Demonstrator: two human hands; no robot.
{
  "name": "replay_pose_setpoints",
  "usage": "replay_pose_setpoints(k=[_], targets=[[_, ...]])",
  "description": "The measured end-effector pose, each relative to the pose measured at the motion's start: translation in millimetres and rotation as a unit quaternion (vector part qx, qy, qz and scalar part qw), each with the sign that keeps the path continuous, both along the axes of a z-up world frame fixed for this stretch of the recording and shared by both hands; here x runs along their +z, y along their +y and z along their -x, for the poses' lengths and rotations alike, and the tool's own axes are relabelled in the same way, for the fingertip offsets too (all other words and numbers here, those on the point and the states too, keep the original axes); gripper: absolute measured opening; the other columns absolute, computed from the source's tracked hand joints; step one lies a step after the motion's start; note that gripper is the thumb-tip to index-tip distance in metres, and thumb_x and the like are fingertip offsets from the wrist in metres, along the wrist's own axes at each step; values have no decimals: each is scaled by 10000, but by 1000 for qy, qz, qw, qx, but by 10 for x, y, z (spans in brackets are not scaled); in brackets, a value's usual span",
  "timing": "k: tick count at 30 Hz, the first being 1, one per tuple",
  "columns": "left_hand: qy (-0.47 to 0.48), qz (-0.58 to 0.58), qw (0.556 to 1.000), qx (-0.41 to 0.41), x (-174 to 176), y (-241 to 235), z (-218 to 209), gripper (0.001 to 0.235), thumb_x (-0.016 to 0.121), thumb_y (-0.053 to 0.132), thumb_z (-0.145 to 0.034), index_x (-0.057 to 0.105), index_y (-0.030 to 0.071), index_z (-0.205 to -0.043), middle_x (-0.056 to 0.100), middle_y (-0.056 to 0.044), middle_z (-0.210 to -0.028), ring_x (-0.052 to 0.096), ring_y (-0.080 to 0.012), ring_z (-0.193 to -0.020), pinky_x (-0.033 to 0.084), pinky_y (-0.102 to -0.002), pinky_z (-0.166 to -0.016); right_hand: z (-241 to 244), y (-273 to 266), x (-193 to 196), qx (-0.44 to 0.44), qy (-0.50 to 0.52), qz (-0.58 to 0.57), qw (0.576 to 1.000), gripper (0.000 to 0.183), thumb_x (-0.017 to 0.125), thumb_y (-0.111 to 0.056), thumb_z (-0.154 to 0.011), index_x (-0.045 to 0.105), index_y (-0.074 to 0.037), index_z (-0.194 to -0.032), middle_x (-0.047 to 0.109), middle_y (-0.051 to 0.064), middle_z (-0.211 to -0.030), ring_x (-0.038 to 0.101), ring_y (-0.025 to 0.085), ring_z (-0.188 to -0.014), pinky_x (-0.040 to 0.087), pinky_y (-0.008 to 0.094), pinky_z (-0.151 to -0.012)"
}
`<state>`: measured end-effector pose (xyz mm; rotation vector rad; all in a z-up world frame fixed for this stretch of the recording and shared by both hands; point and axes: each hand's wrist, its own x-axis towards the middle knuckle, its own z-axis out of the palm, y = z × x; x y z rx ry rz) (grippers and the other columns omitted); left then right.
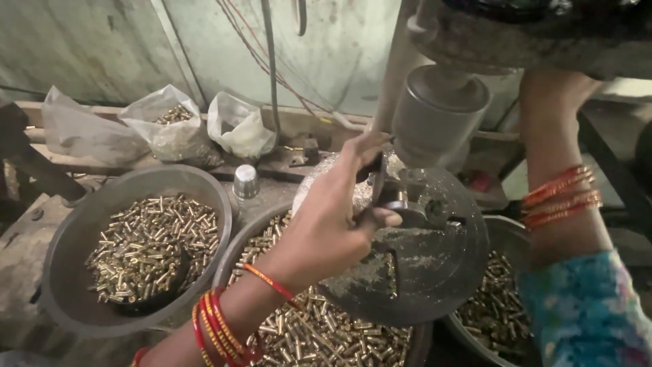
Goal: The worker is loading small brass components into a circular metal fixture on a machine for processing.
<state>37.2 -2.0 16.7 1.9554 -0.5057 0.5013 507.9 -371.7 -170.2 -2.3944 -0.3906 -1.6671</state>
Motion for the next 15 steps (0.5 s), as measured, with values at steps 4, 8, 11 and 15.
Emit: replay_pose_setpoints(k=[4, 8, 11, 15], targets=[[104, 30, 994, 14, -7, -20, 14, 733, 717, 39, -851, 358, 59, -1490, 502, -229, -1502, 550, -369, -1362, 580, -392, -909, -11, 306, 1143, -29, 91, -21, 995, 327, 603, -208, -1062, 598, -39, -1341, 647, 181, -1193, 629, 314, -958, 524, 450, -732], [-68, -21, 995, 67, -37, -46, 113, 720, 821, 27, -830, 387, -2, -1405, 623, -250, -1347, 595, -390, -1319, 527, -442, -1041, 1885, 738, 1354, 295, 195, -230, 907, 279, 589, -150, -1099, 614, -11, -1340, 668, 138, -1172, 636, 225, -943, 525, 375, -764], [-118, -56, 982, 138, -4, -160, 220, 616, 839, 105, -823, 513, 9, -1337, 643, -237, -1189, 657, -372, -1083, 544, -448, -870, 3397, 918, 1683, 447, 238, -321, 800, 258, 581, -121, -1118, 622, 3, -1340, 679, 118, -1161, 642, 181, -936, 526, 338, -779], [-104, -75, 984, 124, -84, -309, 250, 293, 736, 20, -872, 703, 72, -1158, 701, -169, -1029, 698, -359, -892, 561, -440, -791, 3321, 349, 228, 347, 373, -88, 856, 292, 645, -151, -976, 673, -4, -1226, 725, 137, -1088, 695, 244, -897, 576, 371, -767]])
